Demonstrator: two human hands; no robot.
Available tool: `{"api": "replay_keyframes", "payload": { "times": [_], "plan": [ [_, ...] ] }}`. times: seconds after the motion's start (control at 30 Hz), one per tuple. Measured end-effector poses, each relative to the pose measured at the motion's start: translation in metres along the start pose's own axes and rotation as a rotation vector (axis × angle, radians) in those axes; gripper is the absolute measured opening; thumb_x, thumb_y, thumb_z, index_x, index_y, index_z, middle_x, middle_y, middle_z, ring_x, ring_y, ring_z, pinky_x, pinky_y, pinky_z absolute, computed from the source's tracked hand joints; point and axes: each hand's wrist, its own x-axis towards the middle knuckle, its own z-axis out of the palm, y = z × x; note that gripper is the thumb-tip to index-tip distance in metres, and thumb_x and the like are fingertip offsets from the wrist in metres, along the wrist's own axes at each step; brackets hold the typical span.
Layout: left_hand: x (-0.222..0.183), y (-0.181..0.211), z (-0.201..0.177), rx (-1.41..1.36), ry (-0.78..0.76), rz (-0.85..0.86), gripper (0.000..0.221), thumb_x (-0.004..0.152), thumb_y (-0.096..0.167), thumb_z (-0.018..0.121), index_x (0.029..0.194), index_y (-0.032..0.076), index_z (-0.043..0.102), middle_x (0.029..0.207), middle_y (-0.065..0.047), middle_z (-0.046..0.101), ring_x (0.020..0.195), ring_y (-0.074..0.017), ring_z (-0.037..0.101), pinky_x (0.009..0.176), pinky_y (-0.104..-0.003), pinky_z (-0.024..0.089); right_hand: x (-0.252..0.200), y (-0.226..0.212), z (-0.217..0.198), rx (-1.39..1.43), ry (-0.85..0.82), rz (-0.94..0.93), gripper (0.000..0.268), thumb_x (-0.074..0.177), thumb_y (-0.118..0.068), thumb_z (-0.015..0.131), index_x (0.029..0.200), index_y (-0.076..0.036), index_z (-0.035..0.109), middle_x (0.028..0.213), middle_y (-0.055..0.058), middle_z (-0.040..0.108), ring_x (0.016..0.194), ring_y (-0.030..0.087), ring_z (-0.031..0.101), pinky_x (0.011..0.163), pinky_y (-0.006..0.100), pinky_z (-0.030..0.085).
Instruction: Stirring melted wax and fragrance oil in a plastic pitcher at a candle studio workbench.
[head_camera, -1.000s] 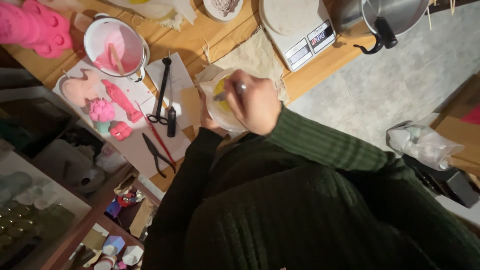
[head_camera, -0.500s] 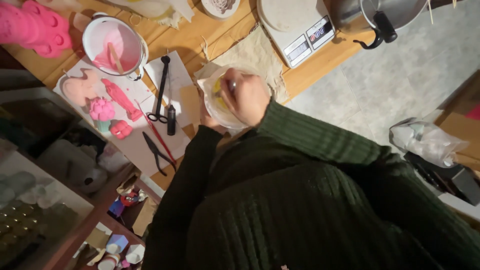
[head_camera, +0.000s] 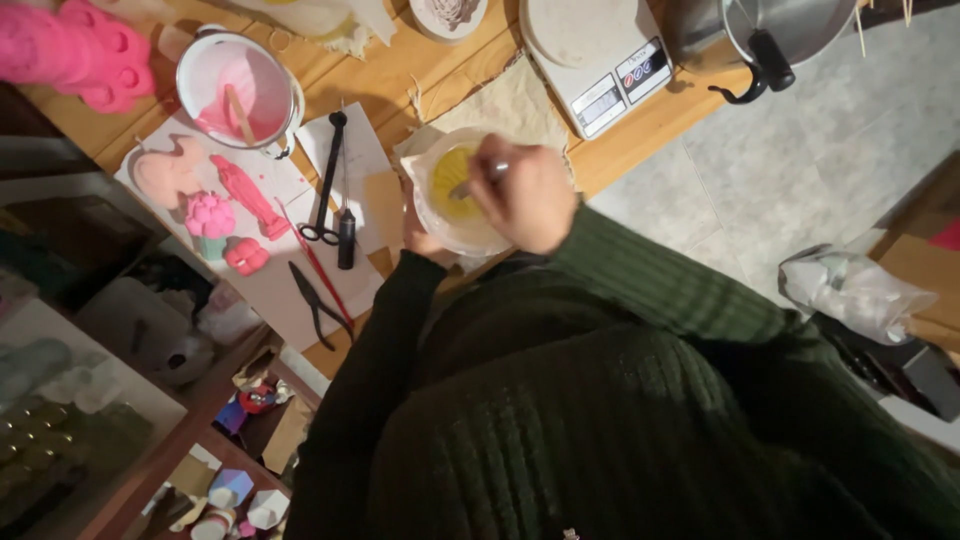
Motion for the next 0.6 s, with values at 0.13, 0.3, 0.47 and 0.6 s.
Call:
{"api": "replay_keyframes", "payload": {
  "times": [0.13,0.3,0.47,0.6],
  "plan": [
    [-0.073,-0.019,0.121,1.313,-0.249,0.865,0.080,0.072,0.010,0.090,0.139,0.005,0.048,0.125,-0.015,0.069,0.107,-0.0257,0.072,0.091,-0.039,0.065,0.011,-0.036,-0.084,0.042,-0.031,-0.055,0.009,0.095,-0.015,0.069,0.092,-0.007,0.067,0.062,0.011,0.060,0.057,0.037,0.067,0.055,0.040,0.053],
    [-0.102,-0.002,0.161,0.199,-0.313,-0.303,0.072,0.079,0.060,0.074,0.128,0.009,0.066,0.131,-0.011,0.068,0.127,-0.0300,0.061,0.115,-0.055,0.041,0.017,-0.057,-0.142,0.103,-0.254,-0.298,0.012,0.102,-0.008,0.065,0.096,0.001,0.070,0.070,0.016,0.060,0.060,0.036,0.065,0.057,0.041,0.053],
    [-0.142,0.020,0.181,1.231,-0.633,0.116,0.115,0.049,-0.006,0.093,0.149,0.003,0.038,0.138,-0.014,0.061,0.119,-0.0235,0.063,0.106,-0.039,0.055,0.021,-0.078,-0.183,0.046,-0.491,-0.417,0.015,0.091,-0.012,0.076,0.094,0.002,0.075,0.074,0.010,0.071,0.051,0.014,0.059,0.045,0.023,0.052],
    [-0.074,-0.120,0.304,1.254,-0.250,0.955,0.092,0.065,0.029,0.078,0.146,0.012,0.038,0.131,-0.008,0.057,0.112,-0.0207,0.059,0.098,-0.041,0.054,0.027,-0.097,-0.206,0.054,-0.563,-0.486,0.016,0.087,-0.014,0.077,0.092,0.001,0.077,0.074,0.009,0.073,0.053,0.016,0.062,0.046,0.026,0.055]
  ]
}}
